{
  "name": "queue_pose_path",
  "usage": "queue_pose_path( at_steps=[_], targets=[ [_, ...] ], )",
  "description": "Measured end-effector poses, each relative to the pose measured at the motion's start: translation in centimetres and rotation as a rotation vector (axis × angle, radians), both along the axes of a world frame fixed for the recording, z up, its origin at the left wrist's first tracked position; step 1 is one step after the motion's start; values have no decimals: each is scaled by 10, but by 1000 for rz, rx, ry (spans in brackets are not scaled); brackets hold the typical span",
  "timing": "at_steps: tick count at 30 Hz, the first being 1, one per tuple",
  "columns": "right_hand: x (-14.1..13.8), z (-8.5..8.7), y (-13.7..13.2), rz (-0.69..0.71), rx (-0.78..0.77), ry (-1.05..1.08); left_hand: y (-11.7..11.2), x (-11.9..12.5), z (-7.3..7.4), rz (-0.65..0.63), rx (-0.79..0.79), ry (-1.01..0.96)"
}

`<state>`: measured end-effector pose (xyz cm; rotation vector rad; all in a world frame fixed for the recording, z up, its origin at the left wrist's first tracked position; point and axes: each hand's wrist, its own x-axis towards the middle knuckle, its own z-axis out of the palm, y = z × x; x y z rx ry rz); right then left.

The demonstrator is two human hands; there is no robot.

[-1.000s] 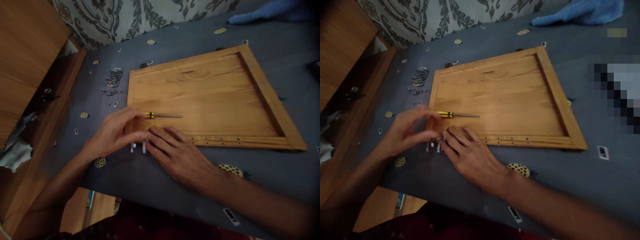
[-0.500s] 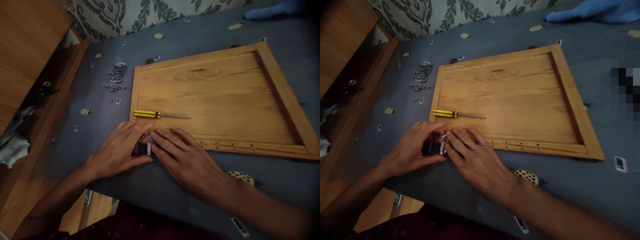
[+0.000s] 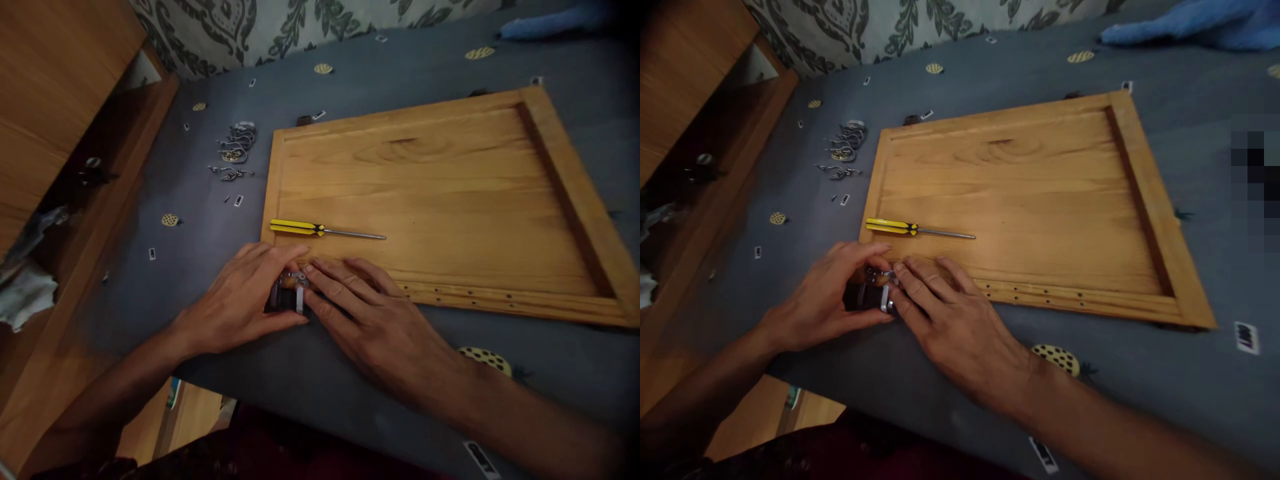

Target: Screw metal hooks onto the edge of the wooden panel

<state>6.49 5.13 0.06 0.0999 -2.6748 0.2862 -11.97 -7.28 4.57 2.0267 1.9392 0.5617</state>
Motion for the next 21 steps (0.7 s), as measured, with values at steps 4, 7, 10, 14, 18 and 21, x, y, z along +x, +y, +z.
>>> queue_pose_path(
  at_steps=[4, 7, 10, 14, 18, 21],
  targets=[
    [0, -1, -1, -8, -8, 15, -1, 0, -1, -4, 6, -6],
    [0, -1, -1, -9, -12, 26, -1, 0, -1, 5, 1, -22],
    [1, 0, 0, -15, -15, 51, 0, -1, -3, 10, -2, -37],
    [3, 1, 1, -19, -15, 72, -1, -1, -4, 8, 0, -35],
    [3, 1, 1, -15, -23, 61, -2, -1, -4, 6, 8, -31],
    [2, 1, 1, -15, -24, 62, -2, -1, -3, 11, 7, -40]
  ],
)
